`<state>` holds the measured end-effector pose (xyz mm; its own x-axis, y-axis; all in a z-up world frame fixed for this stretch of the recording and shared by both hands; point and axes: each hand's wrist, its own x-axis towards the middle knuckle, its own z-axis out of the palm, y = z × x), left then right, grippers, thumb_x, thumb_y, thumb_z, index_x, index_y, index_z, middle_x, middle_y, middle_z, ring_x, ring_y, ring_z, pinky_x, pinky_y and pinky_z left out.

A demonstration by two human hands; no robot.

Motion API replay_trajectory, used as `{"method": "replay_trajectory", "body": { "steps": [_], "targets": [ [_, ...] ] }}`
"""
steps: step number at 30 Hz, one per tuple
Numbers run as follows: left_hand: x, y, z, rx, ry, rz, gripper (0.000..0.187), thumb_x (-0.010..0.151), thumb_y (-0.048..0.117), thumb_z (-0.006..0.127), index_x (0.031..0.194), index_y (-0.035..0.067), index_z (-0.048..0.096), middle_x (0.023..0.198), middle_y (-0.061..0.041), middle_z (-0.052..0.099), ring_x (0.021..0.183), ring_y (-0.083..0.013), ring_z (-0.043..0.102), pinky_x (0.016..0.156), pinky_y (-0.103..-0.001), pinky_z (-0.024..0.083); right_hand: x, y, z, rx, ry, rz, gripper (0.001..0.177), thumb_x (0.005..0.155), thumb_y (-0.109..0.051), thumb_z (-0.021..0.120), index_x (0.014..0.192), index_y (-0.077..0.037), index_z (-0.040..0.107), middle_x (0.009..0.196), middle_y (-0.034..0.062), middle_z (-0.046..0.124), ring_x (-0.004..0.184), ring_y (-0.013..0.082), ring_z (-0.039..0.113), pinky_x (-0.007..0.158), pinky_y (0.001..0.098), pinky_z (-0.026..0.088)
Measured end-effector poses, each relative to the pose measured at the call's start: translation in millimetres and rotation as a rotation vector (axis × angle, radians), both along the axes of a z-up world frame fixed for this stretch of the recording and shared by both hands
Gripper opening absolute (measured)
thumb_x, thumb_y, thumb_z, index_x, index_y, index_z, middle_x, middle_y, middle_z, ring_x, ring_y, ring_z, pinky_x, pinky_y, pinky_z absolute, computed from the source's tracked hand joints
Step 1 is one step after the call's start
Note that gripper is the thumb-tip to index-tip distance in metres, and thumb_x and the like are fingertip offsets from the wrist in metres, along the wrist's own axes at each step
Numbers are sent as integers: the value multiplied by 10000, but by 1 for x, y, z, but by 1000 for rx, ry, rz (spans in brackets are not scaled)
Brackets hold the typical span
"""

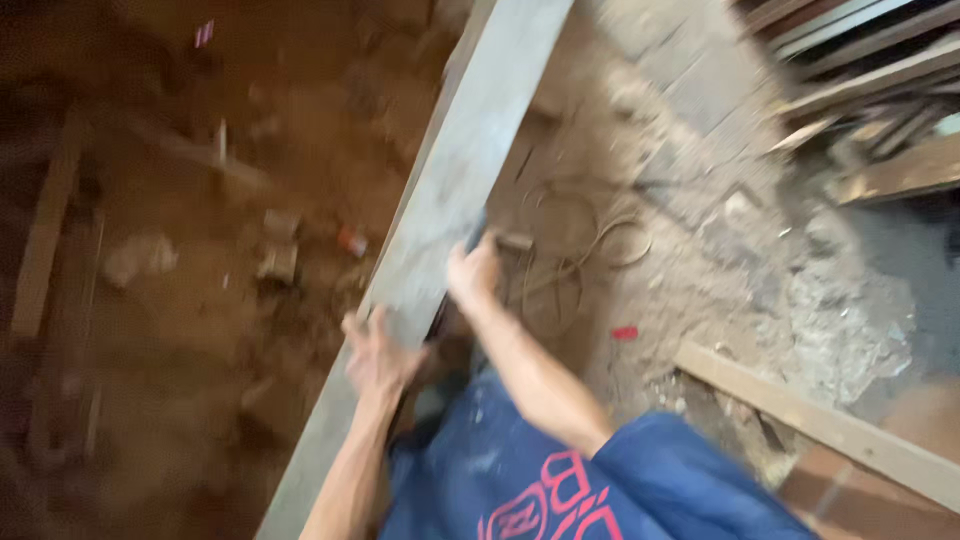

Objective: The person uses pliers to pull nails from a wooden plank, then uses a hammer to drive a nail into the plank. The person continues to remove nails with pliers and uses a metal rod to pry at the wood.

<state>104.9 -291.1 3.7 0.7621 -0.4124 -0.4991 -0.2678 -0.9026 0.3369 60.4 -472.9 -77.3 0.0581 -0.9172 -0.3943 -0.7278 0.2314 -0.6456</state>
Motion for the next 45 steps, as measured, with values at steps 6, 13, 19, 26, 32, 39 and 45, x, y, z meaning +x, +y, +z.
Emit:
{"method": "replay_trajectory", "body": {
  "steps": [6,13,19,26,32,39,45],
  "targets": [
    [-6,34,-35,-151,5,-86,1183,569,459,938,1548,221,319,1604,-284,273,1216,-479,569,912,-521,555,-52,-28,24,55,-742,-182,96,759,-1,694,816,21,621,703,103,677,557,236,693,546,377,583],
    [10,82,-43,-719,-336,-32,992,789,443,933,1526,63,389,1424,-236,541,1251,-406,620,1013,-505,536,-45,-4,98,344,-839,-341,184,871,-75,606,1000,50,565,852,152,658,671,307,743,512,387,572],
    [16,134,-58,-813,80,728,491,907,320,718,1299,37,632,1054,-94,676,929,-170,625,804,-321,543,3,53,66,442,-851,-72,124,898,-6,642,962,99,658,841,224,745,715,289,746,576,366,596],
    [8,162,-74,-1162,372,1014,408,955,88,497,1324,-42,616,924,-80,647,625,-91,440,523,-232,347,27,88,19,553,-704,49,231,912,-181,709,846,37,676,715,145,715,557,236,675,436,329,527],
    [-1,109,-55,-1164,426,947,440,993,112,468,1412,-7,534,856,-17,650,558,-57,467,496,-209,415,23,43,47,450,-511,273,389,910,-302,756,845,78,703,735,165,718,519,194,682,439,325,577],
    [-24,-36,-29,-1173,447,777,460,1003,136,504,1439,-5,544,794,-2,607,519,-41,406,452,-199,325,-44,-66,87,471,-182,570,409,923,-381,709,896,26,717,791,125,748,542,178,693,440,312,546],
    [-95,-209,-26,-1028,509,670,429,1000,153,502,1391,16,615,792,1,625,549,-44,439,473,-217,358,-157,-201,61,469,-423,370,284,942,-307,694,992,-28,696,832,49,714,630,124,673,523,285,558]
  ]
}}
